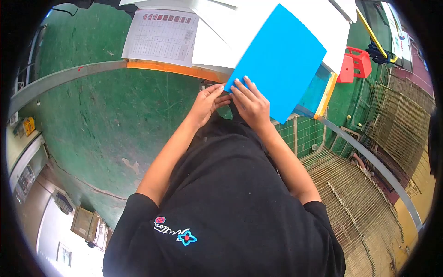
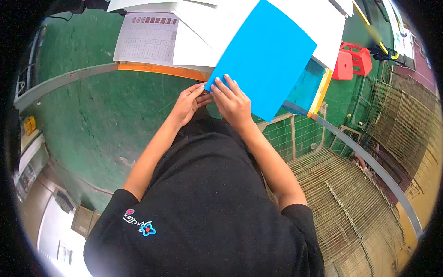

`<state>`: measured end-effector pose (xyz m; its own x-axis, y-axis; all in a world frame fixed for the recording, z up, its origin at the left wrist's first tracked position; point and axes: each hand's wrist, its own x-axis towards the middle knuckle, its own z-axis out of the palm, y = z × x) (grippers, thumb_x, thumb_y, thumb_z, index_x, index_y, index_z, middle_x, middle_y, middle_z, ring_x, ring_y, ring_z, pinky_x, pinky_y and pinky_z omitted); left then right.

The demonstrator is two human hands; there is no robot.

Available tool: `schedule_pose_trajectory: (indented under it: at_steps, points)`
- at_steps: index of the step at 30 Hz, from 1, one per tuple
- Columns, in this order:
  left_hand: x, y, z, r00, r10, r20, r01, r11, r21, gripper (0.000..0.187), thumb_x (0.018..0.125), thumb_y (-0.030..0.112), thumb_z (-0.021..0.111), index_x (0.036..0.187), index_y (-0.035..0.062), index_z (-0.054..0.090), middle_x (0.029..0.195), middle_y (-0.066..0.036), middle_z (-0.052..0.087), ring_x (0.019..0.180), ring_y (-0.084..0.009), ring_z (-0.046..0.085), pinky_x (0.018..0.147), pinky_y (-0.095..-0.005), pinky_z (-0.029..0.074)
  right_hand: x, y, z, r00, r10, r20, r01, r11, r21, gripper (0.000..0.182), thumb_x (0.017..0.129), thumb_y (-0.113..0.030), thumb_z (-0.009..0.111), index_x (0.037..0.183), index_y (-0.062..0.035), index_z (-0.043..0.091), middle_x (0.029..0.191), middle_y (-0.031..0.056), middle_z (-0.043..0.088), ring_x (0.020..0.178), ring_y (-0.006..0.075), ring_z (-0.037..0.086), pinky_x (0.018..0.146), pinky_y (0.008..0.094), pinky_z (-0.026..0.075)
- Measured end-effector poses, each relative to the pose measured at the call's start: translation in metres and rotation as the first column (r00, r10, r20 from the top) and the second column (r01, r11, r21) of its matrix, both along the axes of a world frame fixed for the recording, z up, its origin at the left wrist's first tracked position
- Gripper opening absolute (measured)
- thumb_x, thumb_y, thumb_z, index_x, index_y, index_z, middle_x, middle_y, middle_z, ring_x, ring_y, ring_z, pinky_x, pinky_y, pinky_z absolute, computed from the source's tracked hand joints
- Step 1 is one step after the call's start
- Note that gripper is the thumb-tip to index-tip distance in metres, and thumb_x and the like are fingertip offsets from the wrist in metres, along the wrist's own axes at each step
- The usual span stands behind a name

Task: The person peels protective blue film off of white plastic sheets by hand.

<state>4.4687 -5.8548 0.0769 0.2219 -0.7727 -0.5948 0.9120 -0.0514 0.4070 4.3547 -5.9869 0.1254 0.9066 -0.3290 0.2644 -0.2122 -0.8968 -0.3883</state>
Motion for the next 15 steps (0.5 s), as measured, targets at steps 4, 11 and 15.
schedule_pose_trajectory:
  at_steps: [4, 11, 15]
  points:
    - [0.000, 0.000, 0.000, 1.000, -0.011, 0.029, 0.010, 0.999, 0.053, 0.024, 0.098, 0.018, 0.051, 0.115, 0.0035, 0.058, 0.103, -0.008, 0.065, 0.093, -0.0174, 0.065, 0.086, -0.0321, 0.052, 0.001, -0.005, 0.006, 0.997, 0.044, 0.056, -0.044, 0.999, -0.008, 0.022, 0.077, -0.009, 0.071, 0.099, -0.0063, 0.069, 0.109, 0.0102, 0.067, 0.107, 0.0281, 0.063, 0.086, 0.0380, 0.053]
    - [0.008, -0.008, 0.071, 0.708, -0.158, 0.688, 0.020, 0.979, 0.204, 0.034, 0.092, 0.014, 0.061, 0.121, -0.0034, 0.057, 0.108, -0.012, 0.066, 0.099, -0.0148, 0.064, 0.086, -0.0277, 0.050, 0.004, -0.017, 0.047, 0.984, 0.015, 0.177, -0.016, 1.000, 0.003, 0.027, 0.075, -0.009, 0.073, 0.102, -0.0073, 0.068, 0.109, 0.0091, 0.067, 0.104, 0.0261, 0.064, 0.086, 0.0374, 0.053]
    - [0.007, -0.028, 0.102, 0.858, 0.007, 0.513, -0.021, 1.000, 0.021, 0.036, 0.091, 0.009, 0.063, 0.124, -0.0028, 0.055, 0.108, -0.012, 0.065, 0.098, -0.0151, 0.063, 0.085, -0.0281, 0.053, 0.011, -0.015, 0.070, 0.980, -0.080, 0.182, 0.050, 0.985, 0.166, 0.021, 0.077, -0.002, 0.071, 0.097, -0.0036, 0.070, 0.104, 0.0128, 0.069, 0.104, 0.0281, 0.065, 0.085, 0.0350, 0.054]
